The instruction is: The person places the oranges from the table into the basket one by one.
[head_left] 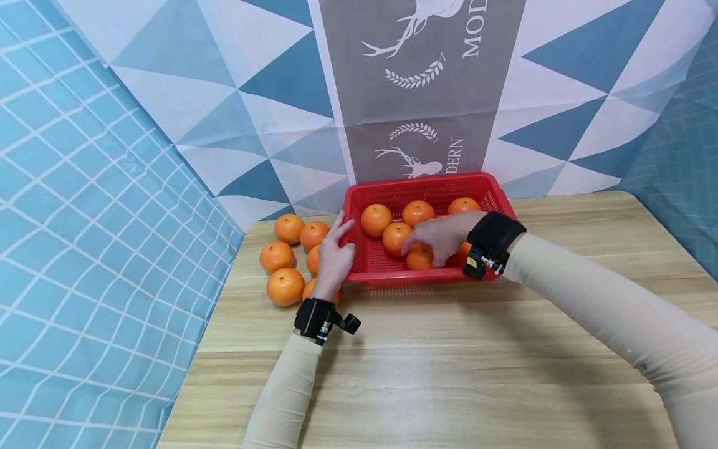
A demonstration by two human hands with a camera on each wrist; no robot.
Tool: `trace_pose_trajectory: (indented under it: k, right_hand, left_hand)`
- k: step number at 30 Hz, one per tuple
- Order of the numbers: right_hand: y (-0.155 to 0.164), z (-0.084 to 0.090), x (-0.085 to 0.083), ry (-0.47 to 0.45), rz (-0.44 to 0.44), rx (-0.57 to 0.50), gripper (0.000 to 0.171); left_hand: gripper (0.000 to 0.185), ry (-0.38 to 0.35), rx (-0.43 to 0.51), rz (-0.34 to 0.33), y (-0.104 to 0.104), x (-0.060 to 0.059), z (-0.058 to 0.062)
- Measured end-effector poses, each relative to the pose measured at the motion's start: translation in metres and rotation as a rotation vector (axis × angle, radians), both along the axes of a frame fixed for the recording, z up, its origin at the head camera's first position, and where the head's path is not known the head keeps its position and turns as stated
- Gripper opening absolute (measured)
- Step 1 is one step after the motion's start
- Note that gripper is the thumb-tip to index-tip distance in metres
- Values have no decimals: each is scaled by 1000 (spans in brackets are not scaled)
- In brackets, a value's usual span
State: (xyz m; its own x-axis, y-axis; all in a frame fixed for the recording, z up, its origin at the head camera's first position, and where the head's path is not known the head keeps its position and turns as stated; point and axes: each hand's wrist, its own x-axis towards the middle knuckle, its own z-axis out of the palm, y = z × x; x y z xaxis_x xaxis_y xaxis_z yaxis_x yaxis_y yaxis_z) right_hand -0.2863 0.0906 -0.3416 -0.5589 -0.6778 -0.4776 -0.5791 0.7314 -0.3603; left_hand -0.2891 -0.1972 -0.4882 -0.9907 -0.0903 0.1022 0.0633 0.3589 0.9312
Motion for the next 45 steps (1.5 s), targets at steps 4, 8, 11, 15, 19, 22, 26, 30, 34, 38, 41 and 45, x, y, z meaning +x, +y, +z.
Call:
trace_pose_trajectory:
  k: [4, 8, 11, 15, 19, 22, 26, 30, 34, 38, 41, 45]
  right_hand:
    - [0, 9, -3, 1, 0, -1, 71]
    - [4, 23, -6, 8, -13, -35, 70]
    - [9, 31, -6, 32, -31, -81, 68]
    - [19, 37, -7, 38, -67, -146, 67]
    - [31, 40, -8, 61, -76, -183, 65]
    - [43, 42, -7, 111, -72, -189, 62]
    - [62, 42, -8, 142, -102, -206, 59]
    - [80, 39, -11, 155, -117, -227, 56]
    - [100, 35, -14, 169, -137, -233, 57]
    - [119, 34, -15, 190, -171, -229, 59]
    - [132, 35, -16, 202, -211, -224, 61]
    - [147, 35, -16, 208, -258, -222, 65]
  left_hand:
    - [65, 2, -13, 1, 7, 15, 16]
    - [65, -28, -12, -1, 14, 31, 37]
    - [64, -35, -5, -1, 17, 35, 43]
    - [64, -31, -1, -6, 21, 41, 50]
    - [65, -30, -2, -7, 23, 45, 54]
    - [65, -32, -5, -8, 23, 45, 54]
    - [64, -30, -19, -6, 19, 40, 48]
    - [64, -38, -33, 17, 12, 32, 36]
    - [64, -35, -25, 6, 10, 28, 33]
    - [65, -29, -34, 8, 10, 26, 30]
    - [66, -30, -34, 7, 11, 26, 32]
    - [64, -15, -35, -6, 13, 28, 33]
